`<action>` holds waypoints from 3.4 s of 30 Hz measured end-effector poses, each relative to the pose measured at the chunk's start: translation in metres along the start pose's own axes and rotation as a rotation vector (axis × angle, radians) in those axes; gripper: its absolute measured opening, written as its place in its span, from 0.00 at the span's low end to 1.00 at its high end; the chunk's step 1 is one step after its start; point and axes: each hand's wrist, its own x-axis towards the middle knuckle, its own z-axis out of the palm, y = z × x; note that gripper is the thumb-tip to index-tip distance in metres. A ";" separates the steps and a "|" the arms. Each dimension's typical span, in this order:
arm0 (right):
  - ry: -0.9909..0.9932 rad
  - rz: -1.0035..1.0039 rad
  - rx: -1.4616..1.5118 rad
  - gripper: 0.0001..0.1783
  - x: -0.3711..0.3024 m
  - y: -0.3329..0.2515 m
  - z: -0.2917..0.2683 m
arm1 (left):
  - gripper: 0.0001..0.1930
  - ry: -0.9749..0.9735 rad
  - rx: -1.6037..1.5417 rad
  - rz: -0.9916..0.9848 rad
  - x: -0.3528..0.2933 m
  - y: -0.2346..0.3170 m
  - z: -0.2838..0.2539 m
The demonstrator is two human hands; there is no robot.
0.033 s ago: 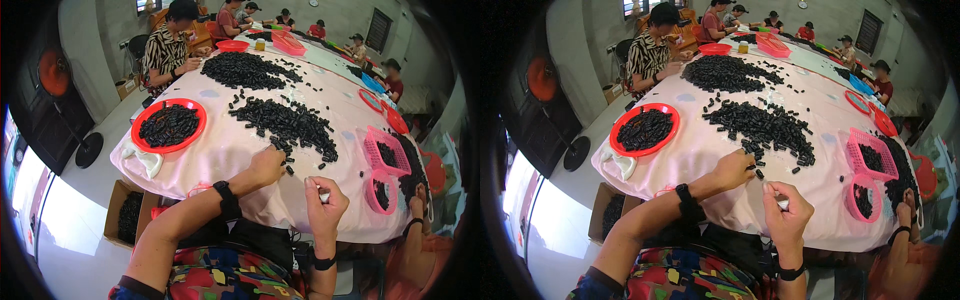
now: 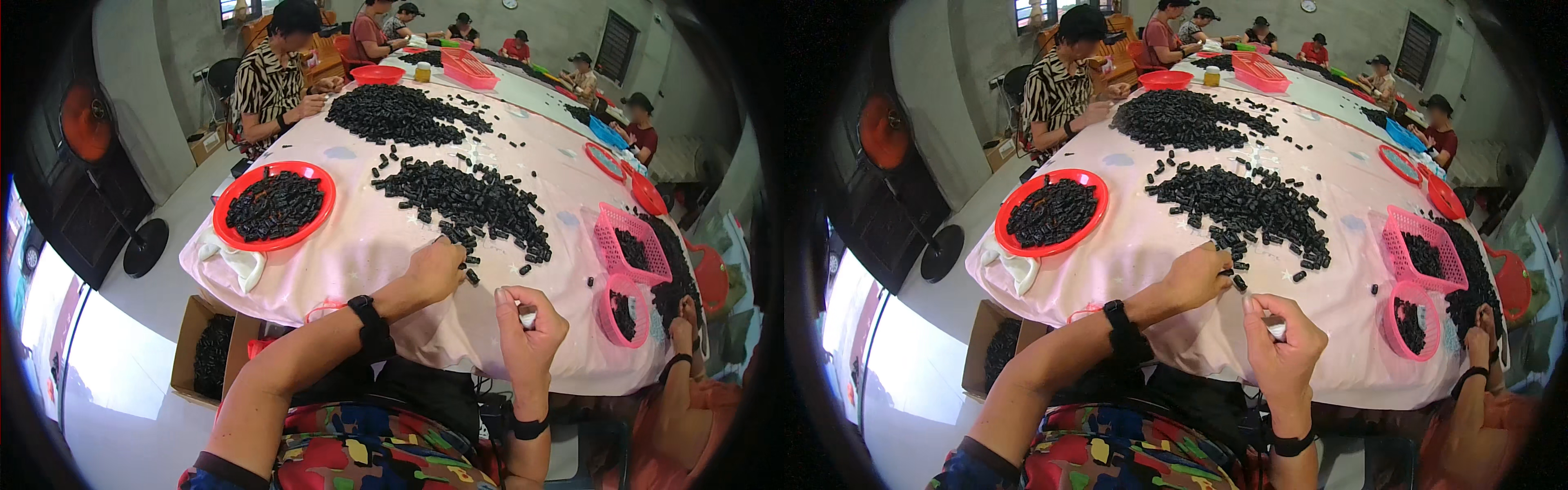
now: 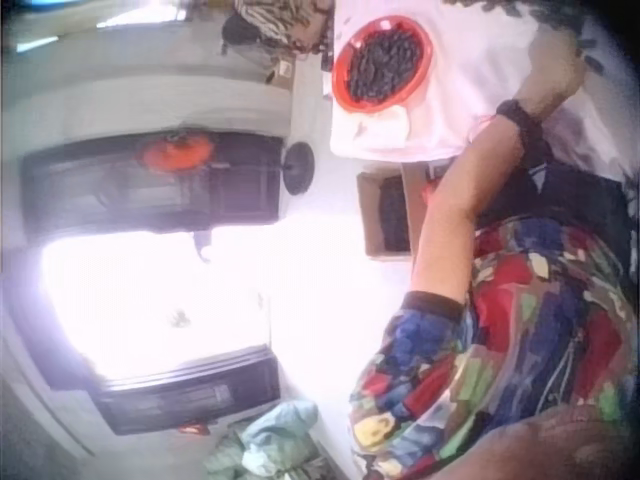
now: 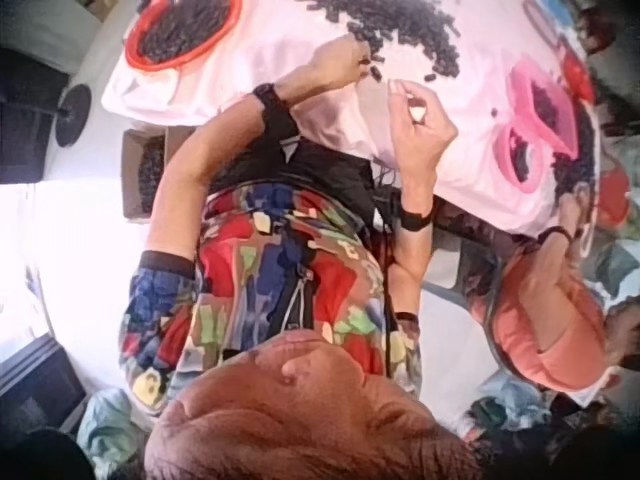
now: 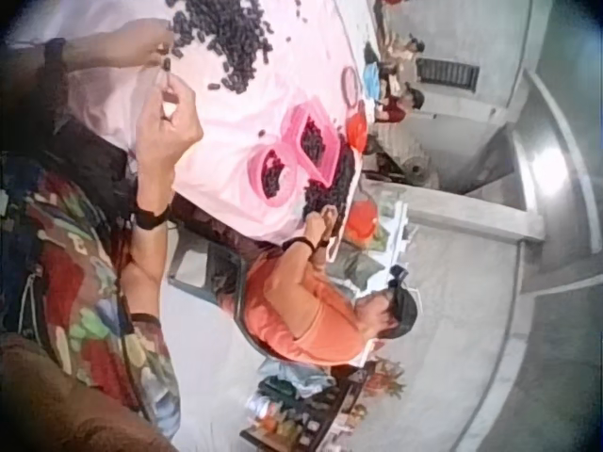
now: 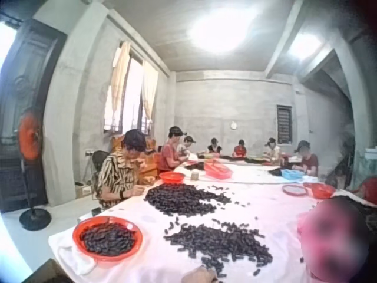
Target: Manually inspect and sort black manufacturing components at a production table.
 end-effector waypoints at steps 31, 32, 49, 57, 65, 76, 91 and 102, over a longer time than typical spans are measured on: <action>-0.221 -0.169 -0.002 0.18 -0.010 -0.021 0.013 | 0.12 -0.483 -1.766 -0.274 -0.087 0.024 -0.081; -0.198 -0.236 -0.027 0.18 -0.010 -0.019 0.014 | 0.13 -0.484 -1.771 -0.286 -0.086 0.025 -0.080; -0.163 -0.234 -0.106 0.15 -0.012 -0.026 0.006 | 0.16 -0.484 -1.763 -0.192 -0.092 0.034 -0.083; -0.275 0.025 -0.010 0.27 -0.014 -0.019 0.006 | 0.16 -0.514 -1.712 -0.135 -0.092 0.035 -0.082; -0.312 0.109 -0.061 0.32 -0.015 -0.019 0.005 | 0.15 -0.528 -1.676 -0.121 -0.092 0.035 -0.081; -0.324 0.077 -0.141 0.33 -0.012 -0.025 0.004 | 0.15 -0.537 -1.620 -0.146 -0.092 0.036 -0.085; -0.337 0.061 -0.207 0.31 -0.012 -0.024 0.004 | 0.16 -0.468 -1.574 -0.121 -0.092 0.037 -0.080; -0.354 -0.061 -0.251 0.30 -0.010 -0.023 0.004 | 0.16 -0.463 -1.579 -0.129 -0.091 0.037 -0.079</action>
